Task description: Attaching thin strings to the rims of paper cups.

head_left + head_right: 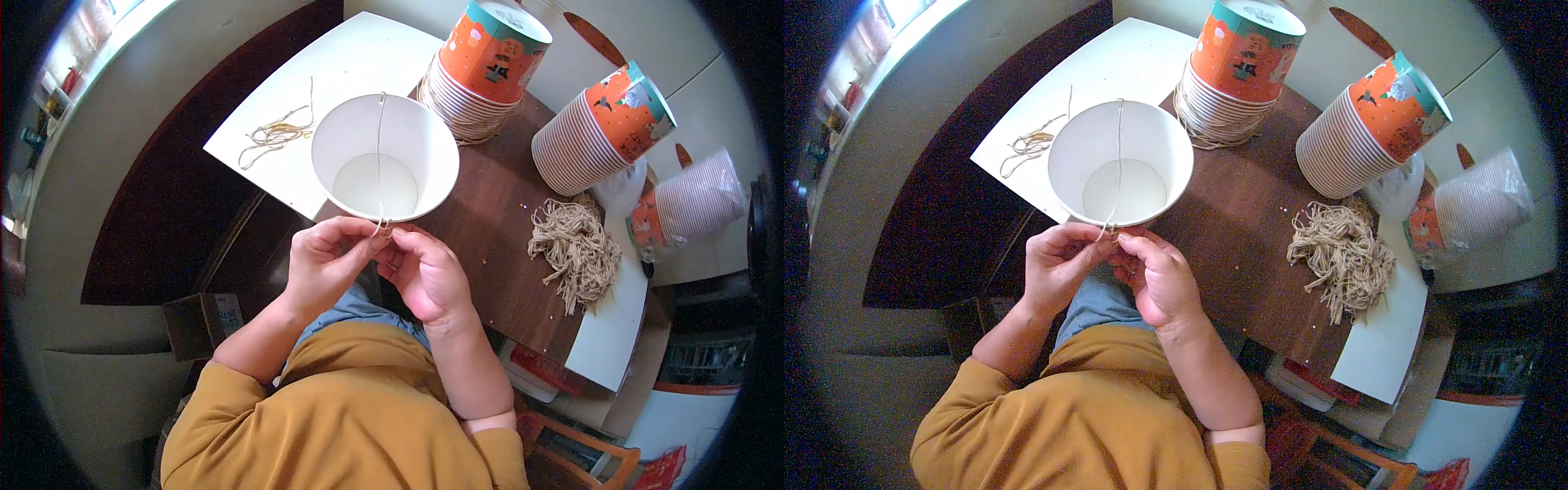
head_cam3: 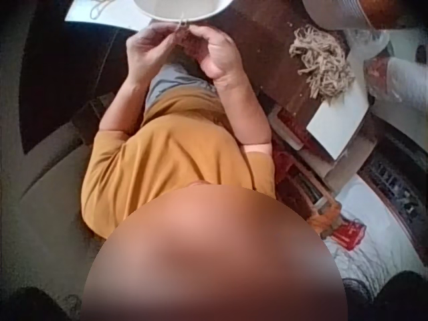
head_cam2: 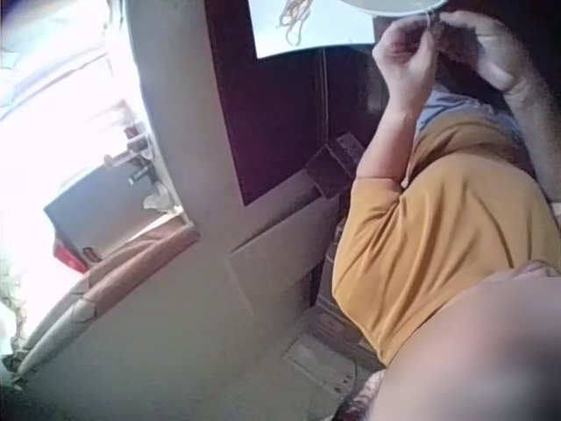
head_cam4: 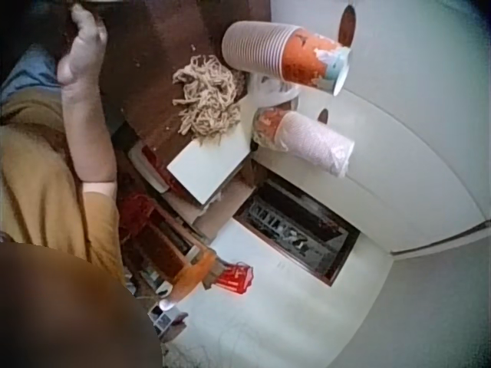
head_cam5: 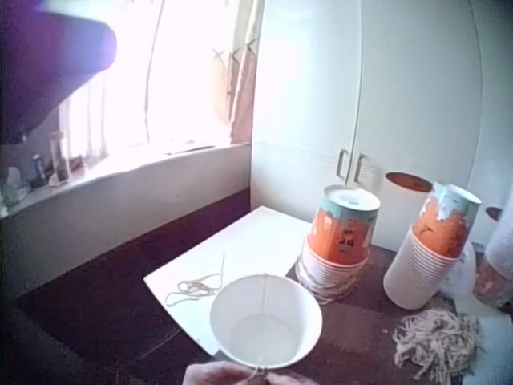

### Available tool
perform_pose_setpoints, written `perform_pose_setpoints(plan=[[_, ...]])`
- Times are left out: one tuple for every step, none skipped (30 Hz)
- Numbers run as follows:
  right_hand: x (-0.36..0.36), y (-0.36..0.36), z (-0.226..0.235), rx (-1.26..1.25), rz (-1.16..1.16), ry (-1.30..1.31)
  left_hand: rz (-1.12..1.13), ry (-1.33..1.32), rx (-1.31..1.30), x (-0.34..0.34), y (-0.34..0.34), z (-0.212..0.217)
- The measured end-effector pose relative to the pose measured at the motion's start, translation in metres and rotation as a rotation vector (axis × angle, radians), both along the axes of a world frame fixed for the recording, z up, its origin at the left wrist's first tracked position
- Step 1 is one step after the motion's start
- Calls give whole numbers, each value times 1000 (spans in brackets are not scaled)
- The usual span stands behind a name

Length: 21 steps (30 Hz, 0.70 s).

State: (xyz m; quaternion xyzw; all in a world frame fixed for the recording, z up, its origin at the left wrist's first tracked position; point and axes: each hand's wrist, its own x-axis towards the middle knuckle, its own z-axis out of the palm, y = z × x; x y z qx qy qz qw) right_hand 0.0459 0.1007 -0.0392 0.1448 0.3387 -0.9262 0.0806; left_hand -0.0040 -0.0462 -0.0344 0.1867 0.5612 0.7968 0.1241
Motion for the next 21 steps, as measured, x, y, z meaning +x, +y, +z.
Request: perform_pose_setpoints(plan=[[0, 0, -1, -2, 2, -9, 55, 125, -105, 1, 0, 0], [0, 0, -2, -4, 4, -19, 109, 248, -210, 1, 0, 0], [0, -1, 0, -5, 3, -20, 108, 248, -211, 1, 0, 1], [0, -3, 4, -9, -25, -48, 167, 429, -291, 0, -1, 3], [0, -4, 7, -12, -53, -75, 227, 611, -370, -1, -1, 5], [0, -4, 6, -13, -53, -74, 227, 612, -371, -2, -1, 5], [1, -3, 5, -5, -50, -83, 264, 675, -395, -2, -1, 4], [2, -3, 4, 3, -47, -94, 301, 738, -419, -3, -1, 3], [2, -4, 6, 2, -47, -94, 302, 738, -420, -3, -1, 3], [3, -5, 9, 10, -73, -98, 317, 826, -447, -4, -1, 3], [3, -7, 10, 18, -100, -103, 332, 915, -475, -5, -1, 3], [3, -7, 10, 17, -100, -103, 332, 915, -475, -5, 0, 4], [4, -8, 9, 39, -117, -84, 348, 994, -489, -5, 0, 6], [4, -7, 9, 61, -137, -63, 363, 1076, -501, -5, 2, 8], [3, -7, 5, 61, -138, -62, 362, 1077, -500, -6, 2, 9], [2, -6, -1, -1, -134, -57, 334, 1087, -470, -7, 1, 9], [1, -7, -4, -64, -129, -53, 307, 1095, -441, -7, 0, 10], [1, -8, -2, -65, -129, -53, 306, 1095, -442, -8, 0, 10], [0, -10, 4, -101, -99, -75, 279, 1014, -436, -8, -1, 10], [0, -11, 8, -136, -69, -96, 251, 933, -428, -8, -1, 10], [-1, -12, 7, -137, -70, -96, 232, 874, -407, -9, -2, 9]])
